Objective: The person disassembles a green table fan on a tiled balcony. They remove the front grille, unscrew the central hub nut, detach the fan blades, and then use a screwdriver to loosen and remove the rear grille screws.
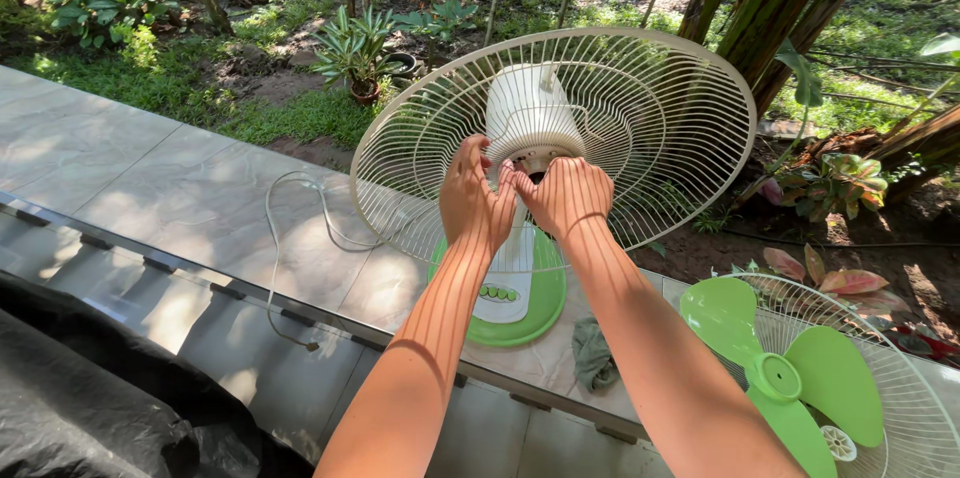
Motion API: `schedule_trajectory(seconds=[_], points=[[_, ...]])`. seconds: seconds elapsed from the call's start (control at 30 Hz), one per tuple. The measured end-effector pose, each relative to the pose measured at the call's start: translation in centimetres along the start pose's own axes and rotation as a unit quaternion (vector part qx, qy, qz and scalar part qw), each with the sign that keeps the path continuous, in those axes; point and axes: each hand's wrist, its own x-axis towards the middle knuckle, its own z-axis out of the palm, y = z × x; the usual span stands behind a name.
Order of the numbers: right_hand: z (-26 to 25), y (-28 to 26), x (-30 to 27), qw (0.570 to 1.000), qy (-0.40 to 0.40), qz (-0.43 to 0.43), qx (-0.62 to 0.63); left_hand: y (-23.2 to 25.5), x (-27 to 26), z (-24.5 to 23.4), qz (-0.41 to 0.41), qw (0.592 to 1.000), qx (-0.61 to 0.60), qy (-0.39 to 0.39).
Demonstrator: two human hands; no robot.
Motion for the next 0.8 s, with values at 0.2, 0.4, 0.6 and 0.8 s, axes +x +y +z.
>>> schedule_trajectory(seconds=[0.2, 0.4, 0.6, 0.8], points=[[0.3, 0.4, 0.7, 0.999, 0.0, -0.042, -0.012, -0.9, -0.2, 0.4, 0.049, 0.999, 0.003, 0.019], [0.7, 0.4, 0.7, 0.999, -0.015, -0.04, -0.019, -1.8, -0.5, 0.6, 0.052, 0.998, -0.008, 0.017], [0.4, 0.3, 0.4, 0.999, 0.0, -0.034, -0.023, -1.7, -0.5, 0.6, 0.042, 0.999, 0.0, 0.016], [-0.5, -0.5, 1.0, 0.997, -0.052, -0.006, -0.054, -0.4, -0.3, -0.3, 0.112, 0.992, 0.032, 0.041]])
